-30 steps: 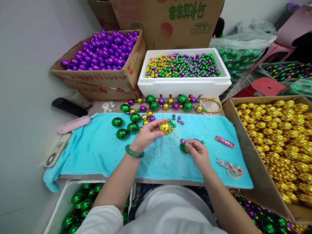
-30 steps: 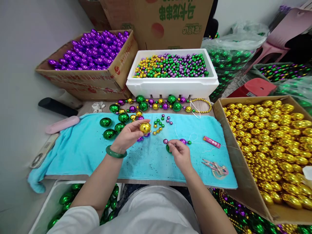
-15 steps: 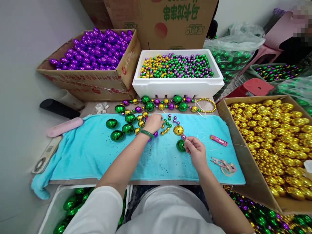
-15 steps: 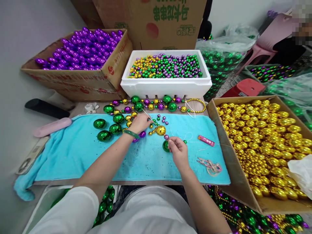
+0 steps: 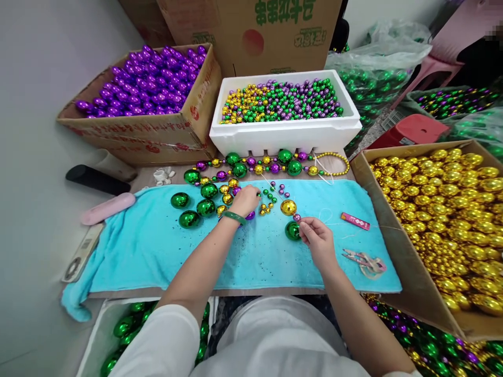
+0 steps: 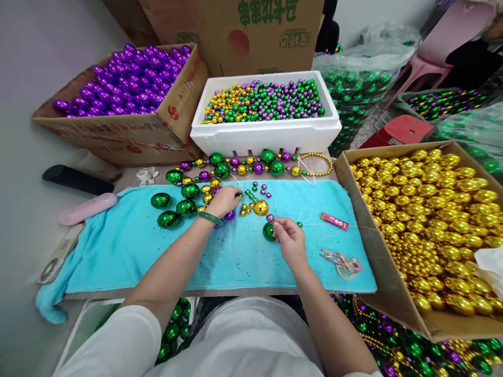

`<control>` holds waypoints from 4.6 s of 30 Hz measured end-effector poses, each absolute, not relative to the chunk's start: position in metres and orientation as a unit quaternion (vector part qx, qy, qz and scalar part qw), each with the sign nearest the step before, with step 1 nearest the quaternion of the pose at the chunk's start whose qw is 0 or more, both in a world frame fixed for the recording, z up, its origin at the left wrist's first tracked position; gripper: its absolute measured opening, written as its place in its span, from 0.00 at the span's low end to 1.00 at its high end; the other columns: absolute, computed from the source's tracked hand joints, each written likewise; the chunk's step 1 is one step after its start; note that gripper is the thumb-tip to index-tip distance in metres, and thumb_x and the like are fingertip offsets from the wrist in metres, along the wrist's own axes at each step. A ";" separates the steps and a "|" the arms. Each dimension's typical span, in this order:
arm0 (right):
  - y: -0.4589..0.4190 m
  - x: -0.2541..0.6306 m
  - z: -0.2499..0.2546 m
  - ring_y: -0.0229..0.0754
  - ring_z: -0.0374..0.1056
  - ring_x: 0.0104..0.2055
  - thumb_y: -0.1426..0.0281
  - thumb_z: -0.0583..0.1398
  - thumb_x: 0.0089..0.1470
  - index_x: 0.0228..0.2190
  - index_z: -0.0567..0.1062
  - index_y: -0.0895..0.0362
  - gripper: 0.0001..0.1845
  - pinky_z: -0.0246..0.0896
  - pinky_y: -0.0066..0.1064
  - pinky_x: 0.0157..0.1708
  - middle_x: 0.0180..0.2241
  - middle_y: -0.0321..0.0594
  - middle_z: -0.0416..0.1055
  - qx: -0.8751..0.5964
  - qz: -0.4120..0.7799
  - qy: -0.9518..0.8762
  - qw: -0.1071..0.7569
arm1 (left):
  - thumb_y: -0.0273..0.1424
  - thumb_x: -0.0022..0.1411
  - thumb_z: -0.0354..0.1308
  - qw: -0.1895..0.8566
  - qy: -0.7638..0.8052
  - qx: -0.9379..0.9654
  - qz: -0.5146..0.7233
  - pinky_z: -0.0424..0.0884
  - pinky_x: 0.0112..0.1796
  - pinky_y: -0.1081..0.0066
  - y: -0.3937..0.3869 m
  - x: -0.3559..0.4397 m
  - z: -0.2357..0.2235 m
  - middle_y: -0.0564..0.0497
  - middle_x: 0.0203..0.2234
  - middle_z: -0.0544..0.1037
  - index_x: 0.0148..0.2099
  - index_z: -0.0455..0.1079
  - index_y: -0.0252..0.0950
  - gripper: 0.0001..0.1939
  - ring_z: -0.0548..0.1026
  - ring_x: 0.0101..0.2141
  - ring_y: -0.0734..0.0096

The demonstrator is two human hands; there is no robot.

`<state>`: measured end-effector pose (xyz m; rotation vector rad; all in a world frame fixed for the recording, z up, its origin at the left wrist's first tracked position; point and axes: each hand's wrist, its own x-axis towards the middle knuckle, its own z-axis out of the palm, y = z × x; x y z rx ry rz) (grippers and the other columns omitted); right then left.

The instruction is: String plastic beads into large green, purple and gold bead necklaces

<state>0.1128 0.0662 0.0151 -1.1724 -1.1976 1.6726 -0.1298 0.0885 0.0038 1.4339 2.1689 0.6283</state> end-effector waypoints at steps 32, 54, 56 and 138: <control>0.063 0.104 0.014 0.34 0.58 0.19 0.56 0.63 0.44 0.26 0.72 0.58 0.17 0.53 0.27 0.20 0.17 0.35 0.66 -0.454 0.636 -0.536 0.321 | 0.26 0.48 0.68 0.480 0.500 0.280 0.664 0.69 0.34 0.75 0.037 -0.110 0.056 0.54 0.32 0.75 0.49 0.72 0.38 0.23 0.74 0.33 0.76; 0.067 0.109 0.025 0.32 0.57 0.18 0.55 0.65 0.43 0.24 0.73 0.58 0.18 0.51 0.25 0.17 0.17 0.35 0.66 -0.440 0.646 -0.535 0.320 | 0.36 0.57 0.63 0.493 0.524 0.241 0.651 0.71 0.35 0.71 0.016 -0.139 0.028 0.47 0.40 0.77 0.48 0.70 0.38 0.17 0.76 0.35 0.69; 0.066 0.109 0.025 0.32 0.56 0.18 0.56 0.65 0.43 0.24 0.73 0.58 0.17 0.51 0.26 0.17 0.16 0.35 0.66 -0.438 0.644 -0.542 0.317 | 0.35 0.59 0.61 0.545 0.449 0.170 0.687 0.72 0.34 0.72 0.015 -0.140 0.034 0.46 0.39 0.78 0.50 0.70 0.38 0.17 0.77 0.34 0.71; 0.062 0.106 0.025 0.32 0.57 0.17 0.57 0.66 0.45 0.26 0.74 0.58 0.16 0.47 0.24 0.16 0.17 0.34 0.66 -0.389 0.654 -0.595 0.259 | 0.30 0.52 0.69 0.385 0.447 0.420 0.690 0.69 0.47 0.71 -0.038 -0.112 0.091 0.49 0.45 0.75 0.49 0.77 0.43 0.20 0.72 0.45 0.68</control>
